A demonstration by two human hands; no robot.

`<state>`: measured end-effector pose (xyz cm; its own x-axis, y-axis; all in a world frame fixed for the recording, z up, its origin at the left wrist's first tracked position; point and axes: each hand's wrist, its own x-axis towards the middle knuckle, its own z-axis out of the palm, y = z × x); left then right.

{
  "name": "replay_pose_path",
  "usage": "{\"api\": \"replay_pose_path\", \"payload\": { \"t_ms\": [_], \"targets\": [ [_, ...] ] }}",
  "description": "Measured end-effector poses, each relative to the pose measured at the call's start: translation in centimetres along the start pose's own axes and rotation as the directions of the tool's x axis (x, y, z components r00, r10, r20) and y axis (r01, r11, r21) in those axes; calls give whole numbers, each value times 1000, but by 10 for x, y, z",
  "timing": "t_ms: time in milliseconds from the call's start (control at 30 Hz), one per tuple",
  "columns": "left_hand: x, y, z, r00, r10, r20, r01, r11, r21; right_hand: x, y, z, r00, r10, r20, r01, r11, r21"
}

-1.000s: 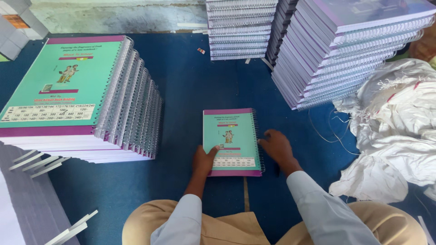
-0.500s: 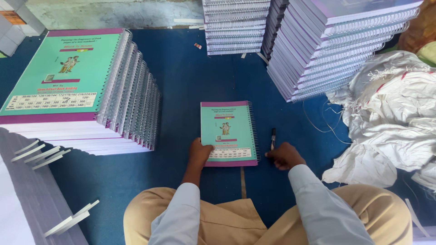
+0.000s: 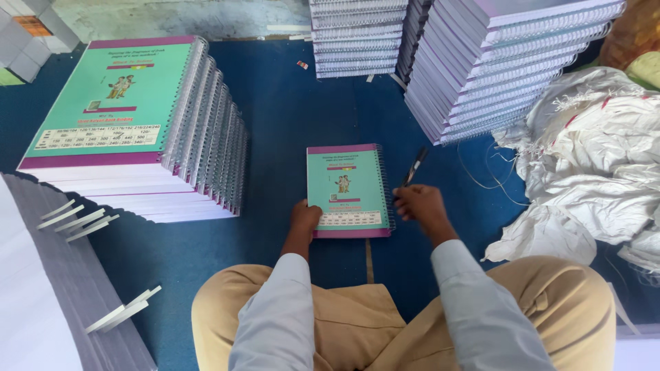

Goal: The person sits on the floor and repeatedly picks up spiral-bound notebooks, writes on the cover with a black marker, and places them onto a growing stack. The person handles notebooks one at a time and maintains a consistent workflow.

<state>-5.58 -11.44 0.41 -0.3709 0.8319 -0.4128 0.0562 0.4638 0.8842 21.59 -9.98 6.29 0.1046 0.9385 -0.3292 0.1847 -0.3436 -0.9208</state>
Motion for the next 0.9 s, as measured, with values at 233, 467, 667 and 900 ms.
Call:
{"api": "replay_pose_path", "payload": {
  "t_ms": [233,467,667,900],
  "targets": [
    [-5,-6,-2,999,35,19,-34,998,-52,-27,37,45,990,-117,74,99,972,214],
    [-10,-9,-12,998,10,57,-4,994,-105,-29,48,60,975,-220,37,213,968,136],
    [-3,-19,-14,995,38,89,-20,982,-187,-28,53,70,974,-224,31,224,975,16],
    [5,-23,-14,997,34,74,-18,980,-200,-25,56,74,980,-195,40,192,980,56]
  ]
}}
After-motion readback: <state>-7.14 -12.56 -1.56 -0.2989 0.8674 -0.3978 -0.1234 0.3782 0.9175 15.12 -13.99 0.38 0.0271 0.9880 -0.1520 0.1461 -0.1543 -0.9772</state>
